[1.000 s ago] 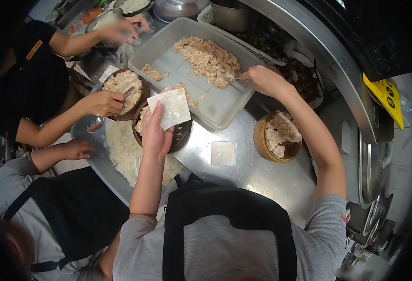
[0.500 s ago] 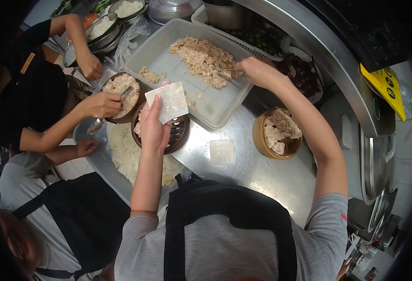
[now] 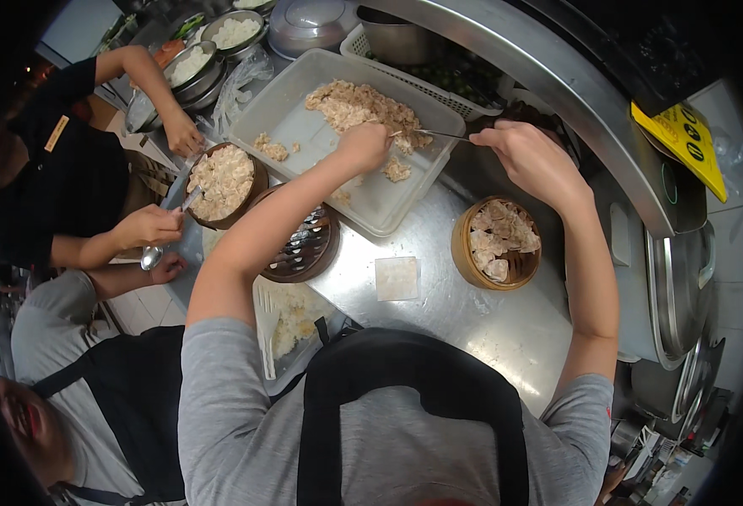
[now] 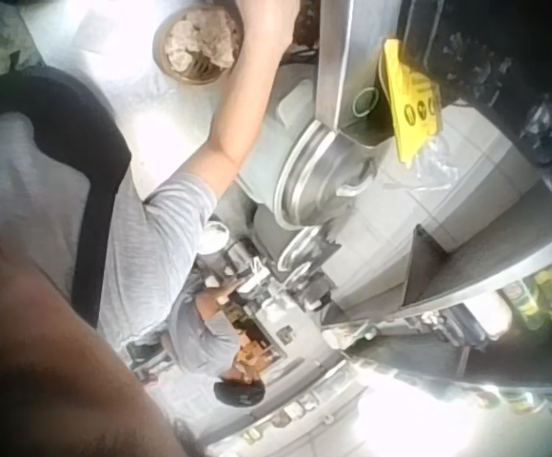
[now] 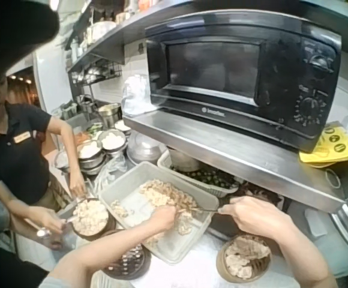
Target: The person assembles dim sum by placing filling from a tray onto square wrappers, folding the wrappers around the filling, and placing the finished pieces into a bamboo steamer basket.
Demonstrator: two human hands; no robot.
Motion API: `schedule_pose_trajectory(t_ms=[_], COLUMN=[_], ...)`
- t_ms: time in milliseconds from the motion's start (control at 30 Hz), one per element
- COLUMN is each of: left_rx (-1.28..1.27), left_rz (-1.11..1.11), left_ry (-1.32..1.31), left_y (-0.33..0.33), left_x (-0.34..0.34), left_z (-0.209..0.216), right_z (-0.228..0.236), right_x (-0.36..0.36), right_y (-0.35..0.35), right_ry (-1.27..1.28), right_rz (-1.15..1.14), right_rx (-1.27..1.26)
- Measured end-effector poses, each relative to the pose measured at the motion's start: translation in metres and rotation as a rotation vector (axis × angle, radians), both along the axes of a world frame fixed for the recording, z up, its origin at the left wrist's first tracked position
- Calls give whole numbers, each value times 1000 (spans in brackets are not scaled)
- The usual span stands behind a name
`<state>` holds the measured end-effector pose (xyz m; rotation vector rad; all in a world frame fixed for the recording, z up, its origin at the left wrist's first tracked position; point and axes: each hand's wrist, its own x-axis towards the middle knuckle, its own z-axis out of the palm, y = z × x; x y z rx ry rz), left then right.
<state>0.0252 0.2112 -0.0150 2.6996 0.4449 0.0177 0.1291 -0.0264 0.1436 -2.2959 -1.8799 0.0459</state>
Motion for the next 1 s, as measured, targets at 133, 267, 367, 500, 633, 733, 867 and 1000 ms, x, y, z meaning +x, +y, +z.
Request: schedule_pose_trajectory(t_ms=[133,267,367,500,633,733,867,1000], left_rx=[39,-54,-97,-18,-41,-54,-135,-128], left_rz=[-65,-94,-236,-265,-202,-190,-179,-261], left_ry=[118,134,26,18,43,116,152,83], left_y=[-5,1,-4,-3,-5,-12,-22,-17], left_x=[25,32,31,30,26,21,19,17], left_z=[-25,-21,-26,-34,-29,-24,-19,-31], right_z=[10,8,0,-2,-5,-11,-14,-18], right_x=[-12,-13,-10,-11,-10,-8,-8,-6], right_y=[-38,-69,-83,-89,-95,-97,-99,-99], right_ry=[16,72,85,159,169,184,180,206], right_rz=[-142,-197,-219,-249,-242,-241,-246,-243], right_rx=[17,31,99,115,130,166,161,174])
